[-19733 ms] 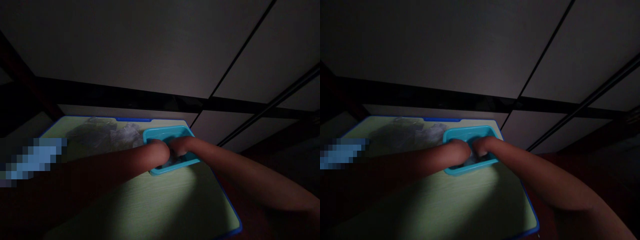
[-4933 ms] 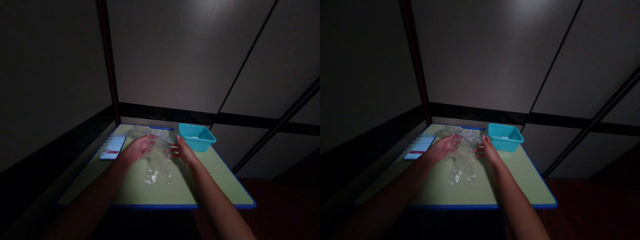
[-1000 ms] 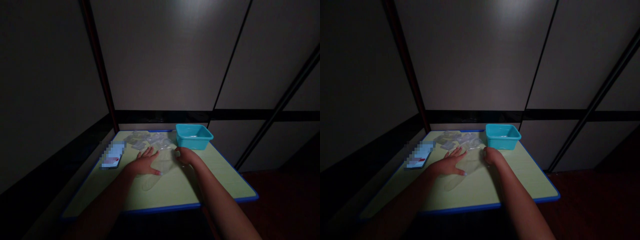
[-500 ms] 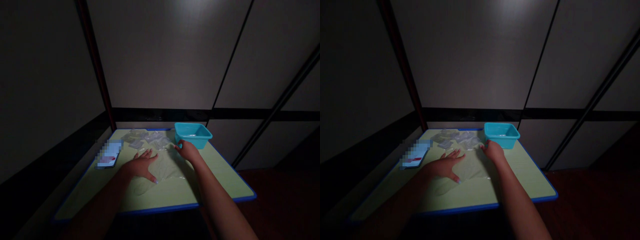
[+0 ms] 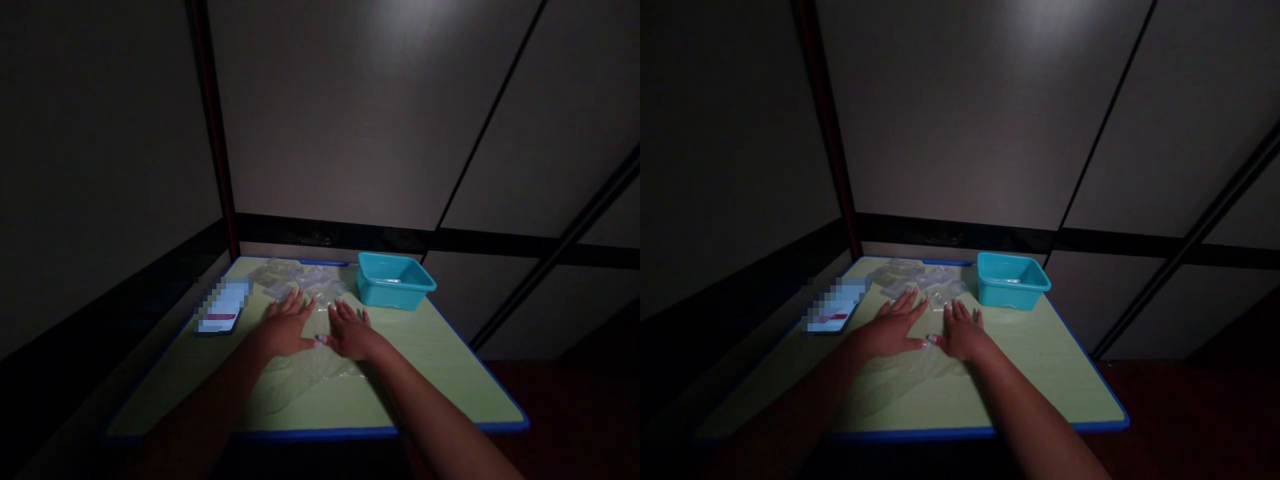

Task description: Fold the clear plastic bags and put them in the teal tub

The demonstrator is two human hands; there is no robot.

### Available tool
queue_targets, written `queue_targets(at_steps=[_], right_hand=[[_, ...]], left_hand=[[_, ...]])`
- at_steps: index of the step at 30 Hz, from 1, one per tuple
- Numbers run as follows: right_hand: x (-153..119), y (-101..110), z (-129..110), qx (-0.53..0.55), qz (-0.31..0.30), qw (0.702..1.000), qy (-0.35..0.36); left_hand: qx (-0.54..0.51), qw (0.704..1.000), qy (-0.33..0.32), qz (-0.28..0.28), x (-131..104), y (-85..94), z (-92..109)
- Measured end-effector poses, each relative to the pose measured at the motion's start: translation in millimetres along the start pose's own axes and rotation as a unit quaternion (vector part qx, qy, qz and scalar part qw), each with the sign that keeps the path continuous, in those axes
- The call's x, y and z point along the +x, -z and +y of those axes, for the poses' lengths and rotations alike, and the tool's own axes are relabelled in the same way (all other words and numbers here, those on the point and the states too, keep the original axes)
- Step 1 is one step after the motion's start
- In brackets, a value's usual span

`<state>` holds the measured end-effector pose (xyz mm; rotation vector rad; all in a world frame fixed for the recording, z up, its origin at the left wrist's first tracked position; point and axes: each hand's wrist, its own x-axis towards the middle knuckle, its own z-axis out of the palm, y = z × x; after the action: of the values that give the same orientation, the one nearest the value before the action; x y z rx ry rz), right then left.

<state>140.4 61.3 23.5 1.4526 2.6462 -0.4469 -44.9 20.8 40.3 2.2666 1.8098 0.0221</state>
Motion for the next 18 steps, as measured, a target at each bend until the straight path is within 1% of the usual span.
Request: queue_targets(at_steps=[3, 5, 8, 10, 12, 16, 18], right_hand=[[-2, 1, 0, -0.016, -0.030, 0.999, 0.009], [-3, 2, 0, -0.015, -0.044, 0.999, 0.024], [-1, 2, 2, -0.009, -0.057, 0.997, 0.048], [1, 1, 3, -0.008, -0.065, 0.997, 0.051], [2, 2, 3, -0.006, -0.072, 0.996, 0.048], [0, 4, 2, 0.002, -0.083, 0.996, 0.039], [-1, 5, 3, 0.006, -0.078, 0.996, 0.037]], left_hand=[[-0.001, 1.000, -0.003, 0.005, 4, -3.7, 0], [-0.006, 1.000, 0.009, 0.015, 8, -6.7, -5], [0.002, 0.996, 0.061, 0.070, 14, -10.1, -14], [0.011, 0.992, 0.085, 0.090, 16, -11.4, -18], [0.012, 0.994, 0.074, 0.078, 17, -12.9, -19], [0.018, 0.999, -0.004, 0.033, 16, -18.2, -12], [0.032, 0.999, -0.010, 0.037, 15, -20.7, -8]])
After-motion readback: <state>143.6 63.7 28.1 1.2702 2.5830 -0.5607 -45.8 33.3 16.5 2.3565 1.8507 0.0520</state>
